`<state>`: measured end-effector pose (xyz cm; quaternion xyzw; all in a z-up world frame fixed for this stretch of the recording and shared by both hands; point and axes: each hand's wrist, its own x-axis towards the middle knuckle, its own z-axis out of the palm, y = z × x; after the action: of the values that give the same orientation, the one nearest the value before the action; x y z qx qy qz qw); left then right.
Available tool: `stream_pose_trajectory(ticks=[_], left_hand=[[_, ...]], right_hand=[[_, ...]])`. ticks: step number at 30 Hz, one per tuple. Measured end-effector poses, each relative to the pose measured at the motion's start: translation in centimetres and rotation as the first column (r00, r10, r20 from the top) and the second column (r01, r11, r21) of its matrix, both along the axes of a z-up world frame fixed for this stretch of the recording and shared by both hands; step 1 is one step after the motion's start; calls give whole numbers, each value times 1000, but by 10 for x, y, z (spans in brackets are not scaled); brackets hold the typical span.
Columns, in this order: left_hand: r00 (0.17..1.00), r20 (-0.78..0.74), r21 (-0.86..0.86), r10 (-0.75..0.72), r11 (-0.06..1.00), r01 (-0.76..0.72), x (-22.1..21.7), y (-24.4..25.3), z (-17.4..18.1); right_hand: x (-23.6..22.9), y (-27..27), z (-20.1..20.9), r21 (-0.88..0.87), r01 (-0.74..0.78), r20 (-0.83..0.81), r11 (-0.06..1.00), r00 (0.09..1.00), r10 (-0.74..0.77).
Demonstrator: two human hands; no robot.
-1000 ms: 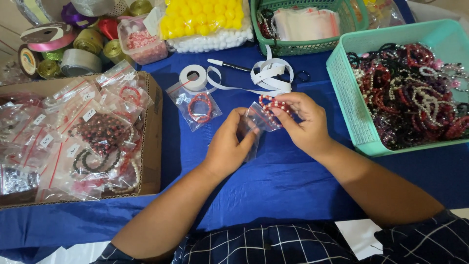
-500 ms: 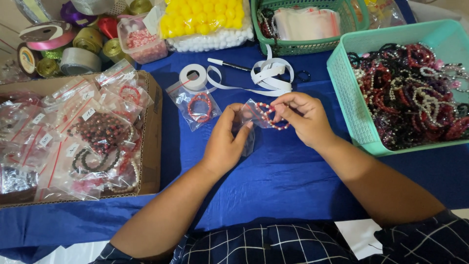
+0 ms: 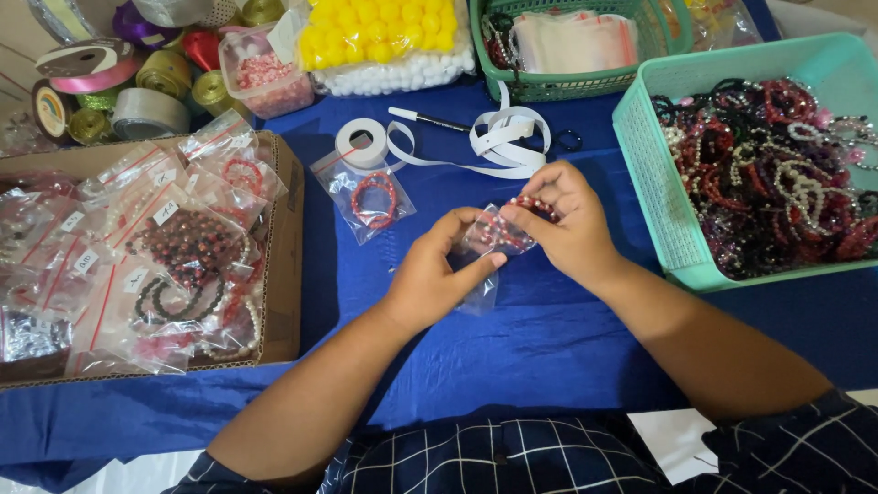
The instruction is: The person places several beaded bracelets and a single red beaded bracelet into small plastic bags by hand at a workstation.
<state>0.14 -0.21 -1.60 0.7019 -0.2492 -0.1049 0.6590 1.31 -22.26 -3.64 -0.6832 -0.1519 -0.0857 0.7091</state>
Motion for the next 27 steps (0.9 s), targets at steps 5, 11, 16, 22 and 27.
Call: stream_pose_trajectory(ticks=[5, 11, 16, 22, 27], left_hand=[[987, -155, -120, -38, 993, 20, 4, -4, -16], [960, -257, -277, -108, 960, 34, 9, -7, -28], [959, -263, -357, -105, 934, 5, 16, -7, -43], [962, -266, -388, -59, 920, -51, 20, -5, -41], [964, -240, -441, -117, 897, -1, 18, -7, -38]], right_hand=[[-6, 4, 10, -133, 28, -18, 991, 999, -30], [-7, 0, 12, -427, 138, 251, 894, 967, -29], [-10, 5, 23, -418, 54, 243, 907, 969, 55], [0, -5, -9, 60, 12, 19, 998, 1000, -14], [-7, 2, 4, -52, 1, 35, 999, 999, 1]])
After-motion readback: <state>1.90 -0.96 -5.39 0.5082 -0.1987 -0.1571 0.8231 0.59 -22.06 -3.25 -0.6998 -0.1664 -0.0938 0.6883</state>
